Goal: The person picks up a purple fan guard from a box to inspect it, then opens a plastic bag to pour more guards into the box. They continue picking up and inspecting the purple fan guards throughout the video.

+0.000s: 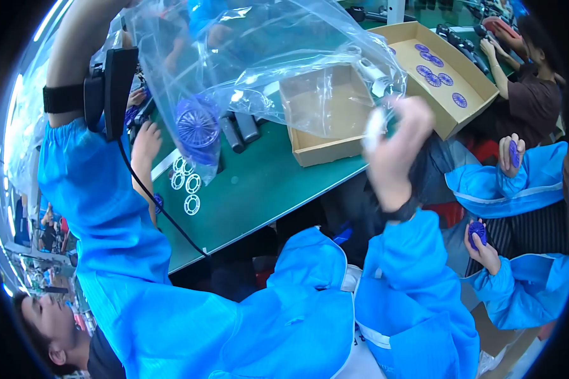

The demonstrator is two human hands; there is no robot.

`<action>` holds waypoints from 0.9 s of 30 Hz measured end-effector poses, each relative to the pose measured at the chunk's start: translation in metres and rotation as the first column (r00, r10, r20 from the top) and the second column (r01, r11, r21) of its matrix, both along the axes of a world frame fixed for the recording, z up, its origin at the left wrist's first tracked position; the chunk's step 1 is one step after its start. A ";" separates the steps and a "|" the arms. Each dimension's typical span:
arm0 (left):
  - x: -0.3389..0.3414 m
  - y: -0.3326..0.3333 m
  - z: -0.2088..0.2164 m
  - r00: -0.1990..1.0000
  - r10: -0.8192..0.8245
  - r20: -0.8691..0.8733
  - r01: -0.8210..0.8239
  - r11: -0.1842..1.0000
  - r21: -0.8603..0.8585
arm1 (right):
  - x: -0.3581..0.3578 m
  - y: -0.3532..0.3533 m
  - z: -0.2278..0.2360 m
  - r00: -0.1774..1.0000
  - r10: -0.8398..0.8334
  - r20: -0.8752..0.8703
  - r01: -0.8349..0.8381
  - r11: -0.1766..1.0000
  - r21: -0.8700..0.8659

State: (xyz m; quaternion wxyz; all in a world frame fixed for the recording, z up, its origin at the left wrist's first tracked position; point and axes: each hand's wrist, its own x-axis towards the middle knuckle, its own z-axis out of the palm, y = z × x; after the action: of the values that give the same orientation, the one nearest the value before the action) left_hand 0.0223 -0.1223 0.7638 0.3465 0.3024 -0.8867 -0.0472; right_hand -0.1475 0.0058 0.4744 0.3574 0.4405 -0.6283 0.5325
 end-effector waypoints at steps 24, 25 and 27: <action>-0.017 -0.020 -0.007 0.984 -0.086 0.155 0.099 0.992 -0.081 | 0.211 -0.108 0.053 0.376 0.810 0.450 -0.903 0.430 -0.020; -0.018 -0.023 -0.007 0.982 -0.095 0.165 0.110 0.990 -0.086 | 0.218 -0.113 0.050 0.614 0.732 0.296 -0.762 0.647 -0.019; -0.020 -0.020 -0.001 0.977 -0.114 0.181 0.135 0.985 -0.109 | 0.233 -0.128 0.051 0.813 0.567 0.135 -0.563 0.824 -0.066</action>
State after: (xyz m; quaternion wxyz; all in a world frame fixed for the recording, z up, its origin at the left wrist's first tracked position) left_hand 0.0025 -0.1422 0.7627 0.2817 0.2277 -0.9320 0.0113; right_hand 0.0860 -0.1221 0.5258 0.1405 0.5621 -0.4879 0.6529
